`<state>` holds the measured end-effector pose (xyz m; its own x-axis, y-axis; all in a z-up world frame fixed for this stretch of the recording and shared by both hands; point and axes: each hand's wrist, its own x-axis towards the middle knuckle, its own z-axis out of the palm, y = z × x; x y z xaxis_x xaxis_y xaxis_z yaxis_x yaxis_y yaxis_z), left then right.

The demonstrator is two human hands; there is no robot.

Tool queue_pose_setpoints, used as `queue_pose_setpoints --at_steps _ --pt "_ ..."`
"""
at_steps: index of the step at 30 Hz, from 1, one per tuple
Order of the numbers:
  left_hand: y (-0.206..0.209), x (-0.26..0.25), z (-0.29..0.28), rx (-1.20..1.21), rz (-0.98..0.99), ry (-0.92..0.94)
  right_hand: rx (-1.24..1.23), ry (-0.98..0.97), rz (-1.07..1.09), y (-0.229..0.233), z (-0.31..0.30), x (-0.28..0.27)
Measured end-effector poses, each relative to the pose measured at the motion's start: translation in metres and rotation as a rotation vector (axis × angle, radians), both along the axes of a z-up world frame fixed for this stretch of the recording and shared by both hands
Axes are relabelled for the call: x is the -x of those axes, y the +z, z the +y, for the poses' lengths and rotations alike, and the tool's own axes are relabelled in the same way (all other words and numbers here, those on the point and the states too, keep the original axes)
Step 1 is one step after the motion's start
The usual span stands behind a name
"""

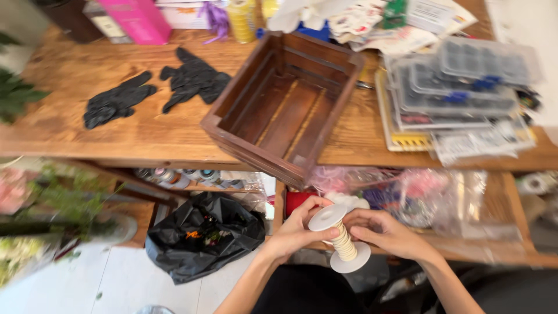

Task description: The person arranges white orchid stems in a white vase, adjusting the flowers and securing them with a clear beaded string. They then open a drawer to retrieve a spool of white ribbon and return to the table to continue the arrangement.

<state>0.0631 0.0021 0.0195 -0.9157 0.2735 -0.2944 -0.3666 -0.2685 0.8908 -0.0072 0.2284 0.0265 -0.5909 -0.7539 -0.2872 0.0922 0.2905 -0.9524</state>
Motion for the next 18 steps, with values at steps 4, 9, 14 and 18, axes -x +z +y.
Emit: queue_pose_setpoints --at_steps 4,9,14,18 --pt "0.007 -0.007 -0.003 -0.055 -0.069 0.117 0.045 0.052 0.045 -0.004 -0.023 0.018" --pt "0.008 -0.030 -0.014 -0.031 0.034 0.262 0.022 0.106 -0.123 0.007 -0.051 0.007" --pt "0.026 -0.082 -0.054 0.068 0.126 0.314 0.007 0.220 -0.101 0.025 -0.098 -0.026" --pt "0.033 -0.152 -0.093 0.162 0.316 0.474 0.029 0.296 -0.169 0.033 -0.141 -0.061"
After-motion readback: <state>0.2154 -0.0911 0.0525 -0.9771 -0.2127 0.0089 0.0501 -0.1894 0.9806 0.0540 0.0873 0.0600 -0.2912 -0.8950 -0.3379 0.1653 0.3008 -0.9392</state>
